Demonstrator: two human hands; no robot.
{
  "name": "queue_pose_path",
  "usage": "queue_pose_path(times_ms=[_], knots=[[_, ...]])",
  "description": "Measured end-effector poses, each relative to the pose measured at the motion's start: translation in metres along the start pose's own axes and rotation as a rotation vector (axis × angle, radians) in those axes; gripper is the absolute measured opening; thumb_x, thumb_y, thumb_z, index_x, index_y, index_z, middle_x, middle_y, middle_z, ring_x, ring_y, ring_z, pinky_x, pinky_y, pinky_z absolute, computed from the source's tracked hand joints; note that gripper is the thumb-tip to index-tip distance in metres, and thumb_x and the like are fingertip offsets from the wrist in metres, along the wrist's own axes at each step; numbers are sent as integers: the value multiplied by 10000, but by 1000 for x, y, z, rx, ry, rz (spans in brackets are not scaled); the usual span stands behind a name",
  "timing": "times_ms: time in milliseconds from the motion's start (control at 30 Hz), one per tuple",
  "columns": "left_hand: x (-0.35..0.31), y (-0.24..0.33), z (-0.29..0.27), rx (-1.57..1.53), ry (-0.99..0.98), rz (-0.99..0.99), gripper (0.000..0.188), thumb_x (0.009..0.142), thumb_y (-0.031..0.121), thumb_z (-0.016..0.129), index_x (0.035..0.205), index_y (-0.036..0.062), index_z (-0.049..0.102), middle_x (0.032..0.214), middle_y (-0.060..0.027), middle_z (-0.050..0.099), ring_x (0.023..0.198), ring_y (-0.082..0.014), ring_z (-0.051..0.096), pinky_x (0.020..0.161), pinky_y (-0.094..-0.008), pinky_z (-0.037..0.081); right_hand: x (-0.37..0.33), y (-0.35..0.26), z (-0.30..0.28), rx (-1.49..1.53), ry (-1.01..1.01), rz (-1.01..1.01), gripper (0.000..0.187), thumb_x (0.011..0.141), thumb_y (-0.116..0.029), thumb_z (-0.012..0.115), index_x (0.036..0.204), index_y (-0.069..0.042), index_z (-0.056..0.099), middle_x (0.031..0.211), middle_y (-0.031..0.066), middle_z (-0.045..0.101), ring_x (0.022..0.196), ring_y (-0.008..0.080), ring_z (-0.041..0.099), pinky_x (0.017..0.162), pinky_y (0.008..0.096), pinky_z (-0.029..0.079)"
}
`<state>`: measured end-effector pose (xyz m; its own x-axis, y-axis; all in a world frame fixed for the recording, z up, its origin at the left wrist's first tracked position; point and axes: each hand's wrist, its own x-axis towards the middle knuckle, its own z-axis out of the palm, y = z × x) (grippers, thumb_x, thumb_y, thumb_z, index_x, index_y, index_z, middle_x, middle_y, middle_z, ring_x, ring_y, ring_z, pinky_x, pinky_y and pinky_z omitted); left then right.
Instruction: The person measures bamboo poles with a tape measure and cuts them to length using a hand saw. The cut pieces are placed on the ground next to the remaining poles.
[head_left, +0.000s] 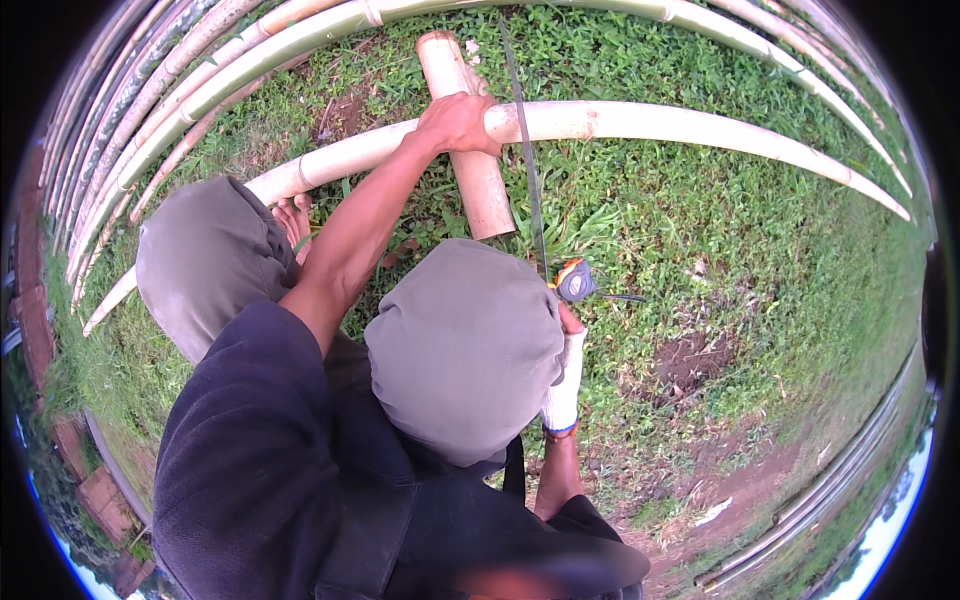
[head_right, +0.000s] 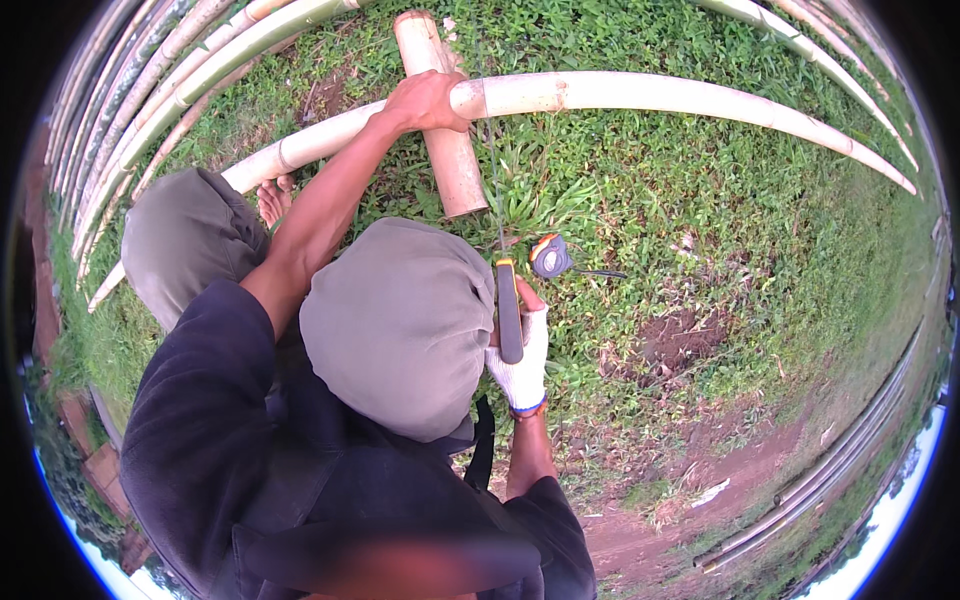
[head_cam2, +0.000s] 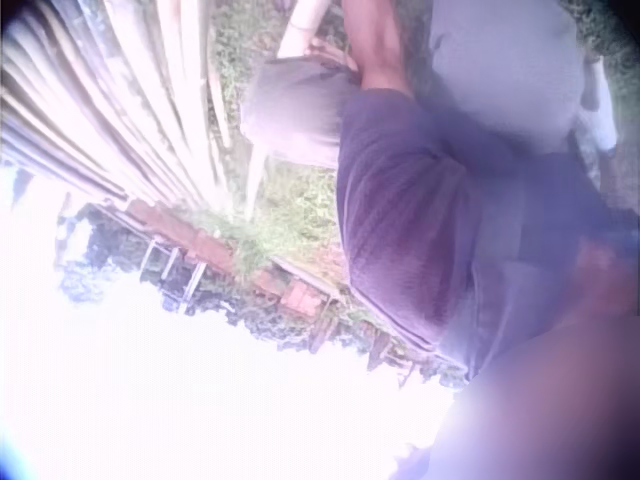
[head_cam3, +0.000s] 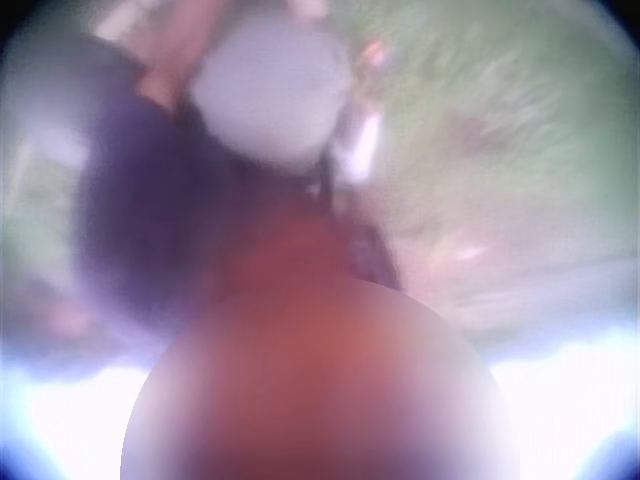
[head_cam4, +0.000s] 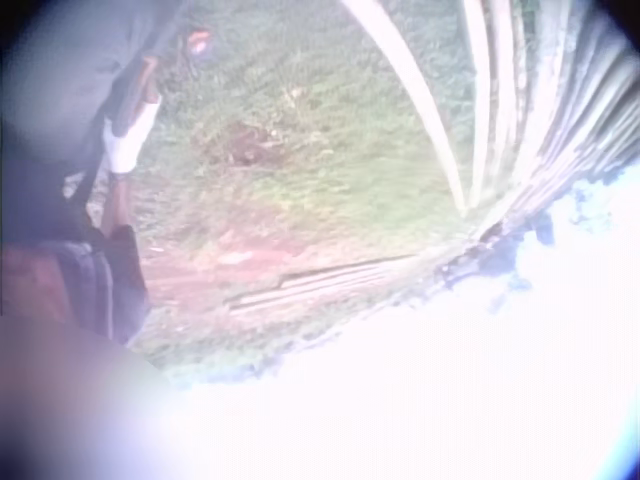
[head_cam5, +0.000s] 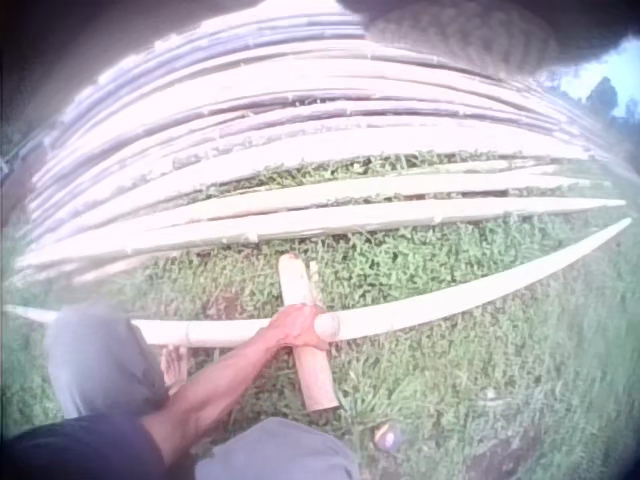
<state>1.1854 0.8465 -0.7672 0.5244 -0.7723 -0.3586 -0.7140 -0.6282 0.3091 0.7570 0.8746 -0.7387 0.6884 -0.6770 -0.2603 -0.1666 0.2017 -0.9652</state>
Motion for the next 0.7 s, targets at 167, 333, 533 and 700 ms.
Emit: queue_pose_path(times_ms=[167,333,533,700], knots=[[-7,6,15,-23,49,13,950,603,430,862,1451,49,669,1160,-242,791,1109,-389,762,1059,-485,594,-56,4,-29,-1,77,227,616,933,-39,708,1519,-45,519,1174,59,628,858,80,573,791,253,488],[6,24,-5,29,4,1,960,613,443,865,1469,58,659,1207,-247,780,1126,-376,759,1047,-475,603,49,-2,3,32,9,15,629,940,-9,711,1534,-58,512,1090,23,615,812,60,543,742,233,473],[17,-22,10,-71,-64,30,967,596,455,850,1451,40,670,1243,-232,778,1136,-375,759,1063,-465,590,-76,1,-36,240,-37,452,648,948,27,714,1552,-73,503,990,-19,599,758,36,507,683,208,456],[16,-1,11,-30,28,10,906,598,469,865,1405,91,701,1214,-222,788,1121,-368,765,1033,-473,597,-25,17,-8,101,18,33,596,984,-59,703,1545,-57,500,1203,52,626,919,112,594,819,262,511]])
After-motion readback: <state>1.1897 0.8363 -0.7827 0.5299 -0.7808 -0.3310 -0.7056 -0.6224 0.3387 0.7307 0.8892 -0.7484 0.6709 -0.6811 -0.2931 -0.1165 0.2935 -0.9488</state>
